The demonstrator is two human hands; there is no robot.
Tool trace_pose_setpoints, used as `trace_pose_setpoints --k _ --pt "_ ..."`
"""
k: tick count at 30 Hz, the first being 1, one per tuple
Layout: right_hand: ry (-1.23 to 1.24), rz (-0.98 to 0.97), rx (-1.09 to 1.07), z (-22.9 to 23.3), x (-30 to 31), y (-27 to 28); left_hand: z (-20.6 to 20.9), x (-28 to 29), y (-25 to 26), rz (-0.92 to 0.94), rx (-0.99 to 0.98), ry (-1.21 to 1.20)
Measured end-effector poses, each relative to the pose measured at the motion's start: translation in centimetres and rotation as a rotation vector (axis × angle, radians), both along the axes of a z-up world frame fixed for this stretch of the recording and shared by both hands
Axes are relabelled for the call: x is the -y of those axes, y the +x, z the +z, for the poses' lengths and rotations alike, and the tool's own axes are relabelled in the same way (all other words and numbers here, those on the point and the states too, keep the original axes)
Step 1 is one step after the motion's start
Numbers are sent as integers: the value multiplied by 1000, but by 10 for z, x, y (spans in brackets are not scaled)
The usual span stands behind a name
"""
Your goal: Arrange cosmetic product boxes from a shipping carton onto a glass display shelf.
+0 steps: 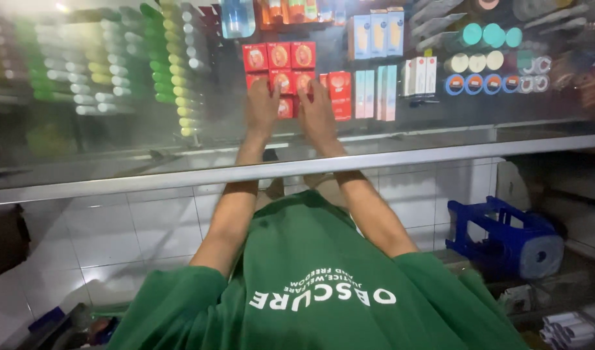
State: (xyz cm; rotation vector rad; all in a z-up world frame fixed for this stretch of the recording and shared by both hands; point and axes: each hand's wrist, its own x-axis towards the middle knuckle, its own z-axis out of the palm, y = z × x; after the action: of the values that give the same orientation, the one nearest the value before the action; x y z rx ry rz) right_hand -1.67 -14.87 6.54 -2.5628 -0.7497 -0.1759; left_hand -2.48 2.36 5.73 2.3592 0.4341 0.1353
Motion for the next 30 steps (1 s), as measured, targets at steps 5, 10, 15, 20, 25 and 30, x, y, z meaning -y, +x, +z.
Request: trace_pose_setpoints --k 5,10,15,20,25,30 --pt "-39 -49 -16 3 -5 -6 7 -2 -4 -48 62 -7" --pt "-21 -40 53 -32 -2 1 -27 -5 2 -68 175 69" --pt "-90 -95 0 -23 -7 -1 -1 -4 -7 -41 112 -97" --pt "-13 -47 113 -44 -4 2 -47 -4 2 -63 157 -26" --pt "-37 -128 -61 -17 -13 2 -27 -6 1 -17 13 -63" --pt "-92 -161 -49 -22 -12 4 -16 -3 4 -107 -39 -71"
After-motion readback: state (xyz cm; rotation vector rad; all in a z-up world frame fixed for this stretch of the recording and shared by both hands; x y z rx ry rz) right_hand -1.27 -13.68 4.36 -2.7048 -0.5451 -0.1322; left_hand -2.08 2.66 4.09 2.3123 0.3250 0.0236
